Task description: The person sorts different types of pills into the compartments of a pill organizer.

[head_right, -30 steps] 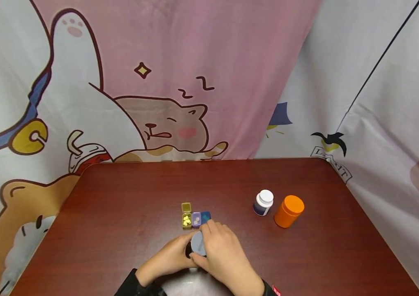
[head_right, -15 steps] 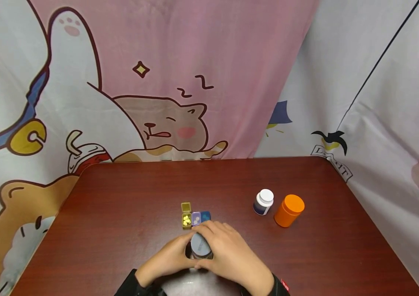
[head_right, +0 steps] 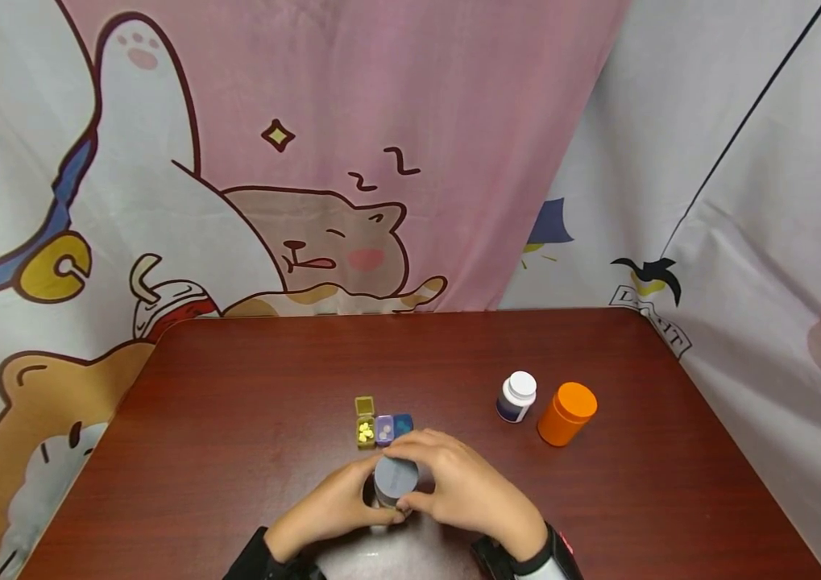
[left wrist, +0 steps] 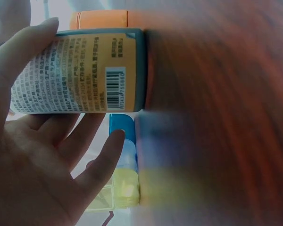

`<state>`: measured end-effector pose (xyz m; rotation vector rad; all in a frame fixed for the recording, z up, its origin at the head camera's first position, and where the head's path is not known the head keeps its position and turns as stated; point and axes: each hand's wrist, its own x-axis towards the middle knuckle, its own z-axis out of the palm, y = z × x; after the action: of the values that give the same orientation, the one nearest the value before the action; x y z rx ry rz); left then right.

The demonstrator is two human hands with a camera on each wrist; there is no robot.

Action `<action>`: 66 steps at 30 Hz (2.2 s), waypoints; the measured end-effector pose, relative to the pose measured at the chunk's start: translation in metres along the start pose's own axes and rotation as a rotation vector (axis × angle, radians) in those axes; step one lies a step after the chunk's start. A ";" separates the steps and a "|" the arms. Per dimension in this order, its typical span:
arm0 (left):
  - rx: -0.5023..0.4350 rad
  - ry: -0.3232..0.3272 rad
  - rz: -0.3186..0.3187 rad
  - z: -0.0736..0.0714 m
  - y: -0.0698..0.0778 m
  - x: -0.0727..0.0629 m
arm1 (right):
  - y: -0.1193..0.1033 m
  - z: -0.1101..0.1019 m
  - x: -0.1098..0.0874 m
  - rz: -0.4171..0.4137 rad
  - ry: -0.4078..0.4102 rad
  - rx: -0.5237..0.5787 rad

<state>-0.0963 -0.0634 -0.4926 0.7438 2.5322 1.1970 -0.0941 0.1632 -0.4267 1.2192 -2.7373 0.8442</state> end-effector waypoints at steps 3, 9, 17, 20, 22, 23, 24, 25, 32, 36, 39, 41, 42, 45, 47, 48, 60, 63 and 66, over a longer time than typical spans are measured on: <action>0.002 -0.006 0.000 0.000 -0.002 -0.001 | -0.006 0.001 0.001 0.007 0.010 -0.045; -0.026 -0.018 -0.017 0.000 -0.003 -0.007 | -0.018 0.010 0.000 0.041 0.092 -0.188; -0.013 -0.013 -0.010 0.002 -0.003 -0.009 | -0.001 0.010 -0.005 -0.002 0.050 -0.013; -0.007 -0.004 -0.008 0.003 -0.003 -0.008 | 0.009 0.004 -0.007 0.011 -0.024 0.164; -0.009 0.002 -0.001 0.004 -0.003 -0.007 | 0.011 0.003 -0.008 0.028 -0.044 0.225; -0.009 0.004 0.000 0.004 -0.003 -0.007 | 0.012 0.003 -0.007 0.024 -0.043 0.238; -0.008 0.005 -0.002 0.004 -0.003 -0.007 | 0.013 0.003 -0.007 0.018 -0.037 0.240; -0.005 0.007 0.000 0.004 -0.002 -0.006 | 0.013 0.003 -0.007 0.015 -0.030 0.240; 0.018 0.029 0.011 0.003 0.000 -0.004 | 0.010 0.007 -0.004 0.009 0.009 0.175; 0.024 0.035 0.009 0.002 0.001 -0.003 | 0.008 0.010 -0.002 -0.016 0.035 0.127; 0.026 0.030 0.005 0.002 0.001 -0.003 | 0.005 0.011 -0.001 -0.019 0.056 0.064; 0.026 0.026 0.002 0.002 0.002 -0.003 | 0.001 0.012 0.000 -0.010 0.069 -0.006; 0.029 0.024 0.003 0.001 0.002 -0.003 | -0.001 0.012 0.001 -0.003 0.079 -0.047; 0.031 0.024 0.004 0.000 0.003 -0.003 | -0.009 0.014 0.003 0.017 0.127 -0.186; 0.035 0.033 0.012 0.000 0.003 -0.003 | -0.014 0.017 0.005 0.029 0.181 -0.279; 0.035 0.037 0.013 0.000 0.003 -0.003 | -0.016 0.019 0.006 0.032 0.211 -0.322; 0.055 0.021 0.006 0.002 0.003 0.000 | -0.012 0.010 -0.005 0.090 0.069 -0.075; 0.018 0.010 0.008 0.001 0.003 -0.001 | -0.007 -0.002 -0.013 0.122 -0.057 0.109; -0.002 0.009 0.015 0.001 0.002 -0.002 | 0.000 -0.009 -0.018 0.139 -0.103 0.174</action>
<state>-0.0934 -0.0628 -0.4919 0.7597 2.5369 1.2108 -0.0836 0.1798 -0.4236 1.1382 -2.9127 1.0838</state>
